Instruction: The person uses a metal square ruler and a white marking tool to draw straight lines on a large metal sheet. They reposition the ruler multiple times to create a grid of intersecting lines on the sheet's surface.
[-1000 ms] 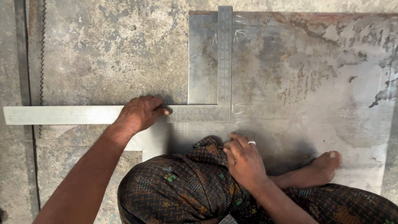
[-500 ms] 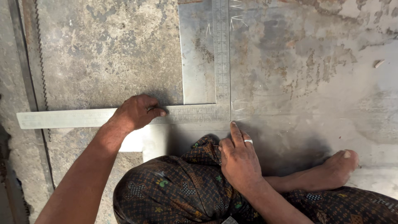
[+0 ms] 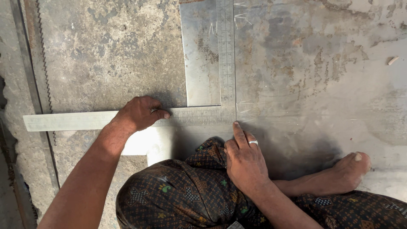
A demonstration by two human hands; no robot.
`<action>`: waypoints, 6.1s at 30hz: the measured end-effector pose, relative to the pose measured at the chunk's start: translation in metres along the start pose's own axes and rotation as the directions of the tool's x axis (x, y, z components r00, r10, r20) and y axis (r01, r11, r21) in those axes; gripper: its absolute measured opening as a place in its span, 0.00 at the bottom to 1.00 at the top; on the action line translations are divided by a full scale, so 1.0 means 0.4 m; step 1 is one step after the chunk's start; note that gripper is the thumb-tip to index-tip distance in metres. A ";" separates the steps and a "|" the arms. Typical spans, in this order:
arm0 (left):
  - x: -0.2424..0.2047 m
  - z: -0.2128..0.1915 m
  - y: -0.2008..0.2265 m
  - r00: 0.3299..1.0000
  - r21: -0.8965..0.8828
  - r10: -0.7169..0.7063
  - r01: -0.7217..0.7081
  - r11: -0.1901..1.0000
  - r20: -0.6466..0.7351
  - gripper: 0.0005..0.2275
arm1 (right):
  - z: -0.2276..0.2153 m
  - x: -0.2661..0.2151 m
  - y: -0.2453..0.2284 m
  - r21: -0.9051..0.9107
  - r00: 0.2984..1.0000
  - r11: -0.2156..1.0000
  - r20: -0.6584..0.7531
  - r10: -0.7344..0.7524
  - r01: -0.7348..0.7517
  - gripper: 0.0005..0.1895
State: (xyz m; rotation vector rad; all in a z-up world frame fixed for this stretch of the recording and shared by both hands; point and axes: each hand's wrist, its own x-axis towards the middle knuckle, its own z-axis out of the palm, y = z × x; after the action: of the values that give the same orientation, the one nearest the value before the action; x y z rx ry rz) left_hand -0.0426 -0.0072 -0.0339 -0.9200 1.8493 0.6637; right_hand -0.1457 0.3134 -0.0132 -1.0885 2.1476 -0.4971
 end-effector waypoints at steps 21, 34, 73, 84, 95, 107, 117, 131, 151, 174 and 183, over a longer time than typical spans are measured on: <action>0.040 0.004 0.039 0.991 0.200 -0.112 0.097 0.975 0.070 0.41 | -0.001 0.004 0.023 -0.024 1.000 0.999 -0.001 -0.021 0.021 0.09; 0.021 0.015 0.061 0.993 0.202 -0.119 0.115 0.973 0.011 0.39 | -0.014 0.015 0.024 0.151 0.993 0.989 -0.121 0.014 0.005 0.06; -0.014 -0.020 0.093 0.989 0.214 -0.144 0.131 0.968 0.045 0.37 | -0.204 0.274 0.099 0.505 0.853 0.805 -0.224 0.472 -0.312 0.14; -0.032 -0.043 0.111 0.985 0.193 -0.146 0.126 0.973 0.094 0.32 | -0.237 0.646 0.209 0.300 0.814 0.952 -0.534 0.226 -0.067 0.04; -0.025 -0.041 0.104 0.984 0.205 -0.145 0.122 0.971 0.103 0.34 | -0.189 0.720 0.259 0.228 0.843 0.966 -0.490 0.223 -0.123 0.04; -0.026 -0.045 0.104 0.981 0.199 -0.147 0.120 0.973 0.127 0.36 | -0.184 0.747 0.216 0.109 0.910 0.993 -0.407 0.082 -0.041 0.08; -0.013 -0.032 0.094 0.987 0.207 -0.123 0.100 0.973 0.100 0.37 | -0.154 0.784 0.251 -0.053 0.896 0.999 -0.443 -0.031 0.009 0.07; -0.013 -0.029 0.097 0.989 0.189 -0.127 0.110 0.976 0.080 0.36 | -0.123 0.680 0.207 -0.057 0.911 0.998 -0.412 -0.020 -0.004 0.03; -0.003 -0.014 0.074 0.998 0.213 -0.061 0.060 0.975 -0.003 0.40 | -0.169 0.364 0.115 -0.033 0.956 0.994 -0.282 0.087 -0.100 0.04; -0.006 -0.014 0.077 0.987 0.213 -0.120 0.094 0.973 0.111 0.38 | -0.047 0.322 0.141 -0.079 0.972 0.995 -0.229 0.042 -0.062 0.04; 0.008 0.012 0.054 0.998 0.197 -0.050 0.041 0.980 0.044 0.37 | 0.010 0.022 0.040 0.028 0.973 0.976 -0.081 0.217 -0.215 0.09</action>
State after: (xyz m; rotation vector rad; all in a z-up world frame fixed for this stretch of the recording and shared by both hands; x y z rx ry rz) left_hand -0.0589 0.0079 -0.0375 -0.8078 1.8087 0.4624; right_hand -0.1554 0.3155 -0.0290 -0.8229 2.2966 -0.4680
